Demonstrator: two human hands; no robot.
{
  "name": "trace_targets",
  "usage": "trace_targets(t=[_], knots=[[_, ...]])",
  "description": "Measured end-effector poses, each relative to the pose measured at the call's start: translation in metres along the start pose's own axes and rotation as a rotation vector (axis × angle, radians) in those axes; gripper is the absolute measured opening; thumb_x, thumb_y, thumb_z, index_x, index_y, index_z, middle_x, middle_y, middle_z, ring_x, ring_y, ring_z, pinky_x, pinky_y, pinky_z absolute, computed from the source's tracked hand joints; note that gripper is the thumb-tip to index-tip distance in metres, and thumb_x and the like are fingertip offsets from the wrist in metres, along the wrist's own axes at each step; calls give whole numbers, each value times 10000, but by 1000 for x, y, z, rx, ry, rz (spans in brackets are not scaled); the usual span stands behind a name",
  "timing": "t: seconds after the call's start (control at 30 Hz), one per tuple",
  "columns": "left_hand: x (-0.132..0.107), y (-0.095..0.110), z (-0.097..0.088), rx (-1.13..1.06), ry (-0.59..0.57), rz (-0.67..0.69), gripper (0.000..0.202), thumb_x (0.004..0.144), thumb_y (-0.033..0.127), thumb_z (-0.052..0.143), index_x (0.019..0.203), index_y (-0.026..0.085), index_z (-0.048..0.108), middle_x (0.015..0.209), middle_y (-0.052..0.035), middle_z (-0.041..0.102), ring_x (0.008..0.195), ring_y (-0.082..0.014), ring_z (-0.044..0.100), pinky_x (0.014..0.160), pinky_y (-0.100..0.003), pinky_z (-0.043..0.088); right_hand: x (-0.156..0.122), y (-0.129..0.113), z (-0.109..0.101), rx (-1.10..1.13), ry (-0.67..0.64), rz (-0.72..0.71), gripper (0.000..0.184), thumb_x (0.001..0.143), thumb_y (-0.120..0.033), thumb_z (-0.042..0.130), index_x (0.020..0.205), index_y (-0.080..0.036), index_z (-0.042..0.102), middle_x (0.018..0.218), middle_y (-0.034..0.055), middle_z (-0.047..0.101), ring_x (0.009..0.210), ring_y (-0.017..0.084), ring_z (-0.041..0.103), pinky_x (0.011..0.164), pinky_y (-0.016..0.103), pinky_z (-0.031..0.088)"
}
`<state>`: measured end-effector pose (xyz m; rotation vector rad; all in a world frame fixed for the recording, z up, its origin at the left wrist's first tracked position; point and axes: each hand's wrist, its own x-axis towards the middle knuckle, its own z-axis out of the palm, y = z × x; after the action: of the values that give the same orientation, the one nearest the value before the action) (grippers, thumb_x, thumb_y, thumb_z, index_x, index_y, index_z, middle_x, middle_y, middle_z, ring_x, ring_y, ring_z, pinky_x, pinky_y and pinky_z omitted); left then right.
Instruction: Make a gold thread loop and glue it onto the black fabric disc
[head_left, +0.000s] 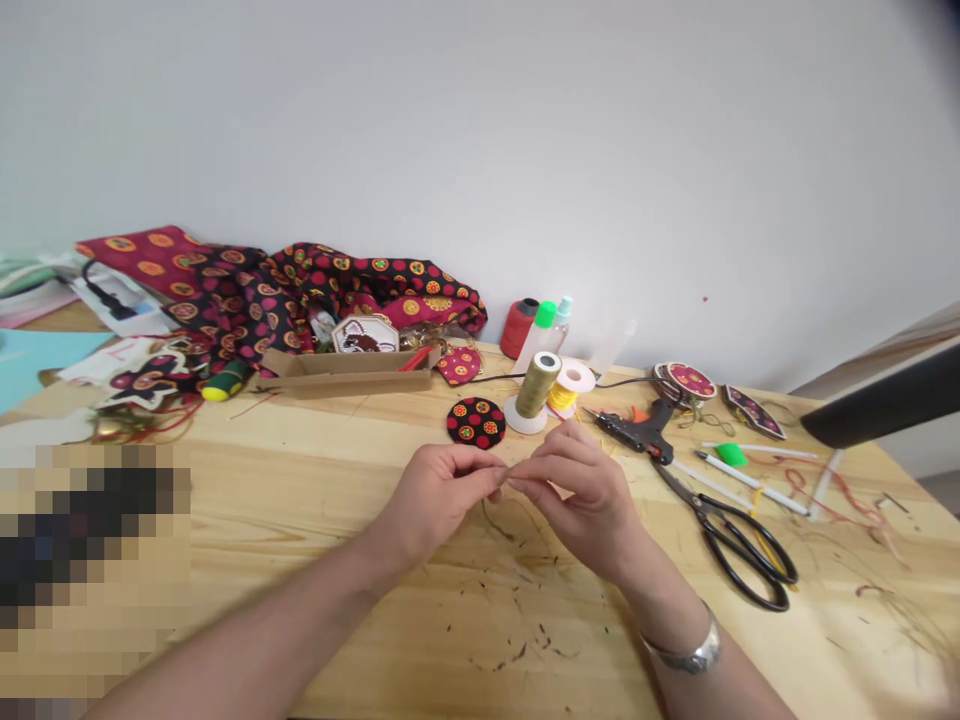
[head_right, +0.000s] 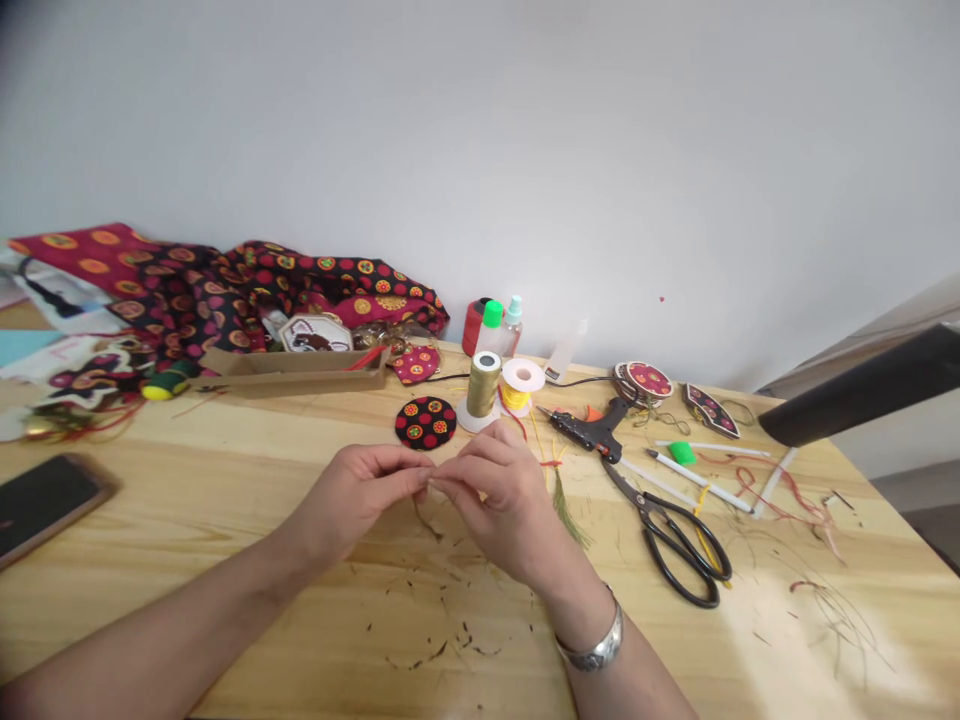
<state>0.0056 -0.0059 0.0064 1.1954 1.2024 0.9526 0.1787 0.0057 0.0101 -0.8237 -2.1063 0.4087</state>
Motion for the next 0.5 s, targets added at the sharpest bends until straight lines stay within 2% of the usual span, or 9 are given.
trace_targets(t=[0.17,0.33,0.5], knots=[[1,-3,0,-95,28,-34,107,691,271,670,679,194,743,575,9,657,588,-136,551,603,-242,405,-3,-1,3,-140,-18,-112,143,818,-111,573,866,-211,663,618,9,594,643,148,444,613,303,383],[0,-3,1,-109,44,-31,107,699,265,668,676,193,744,573,6,663,575,-133,548,583,-244,399,-5,0,5,-204,-13,-139,128,824,-121,570,850,-210,658,578,1,564,623,142,422,590,297,340],[0,-5,2,-130,74,-10,93,694,255,681,691,194,751,611,-2,683,623,-133,560,627,-240,410,-5,1,4,-212,-36,-126,127,820,-119,578,844,-209,664,564,-4,545,618,140,414,595,294,334]])
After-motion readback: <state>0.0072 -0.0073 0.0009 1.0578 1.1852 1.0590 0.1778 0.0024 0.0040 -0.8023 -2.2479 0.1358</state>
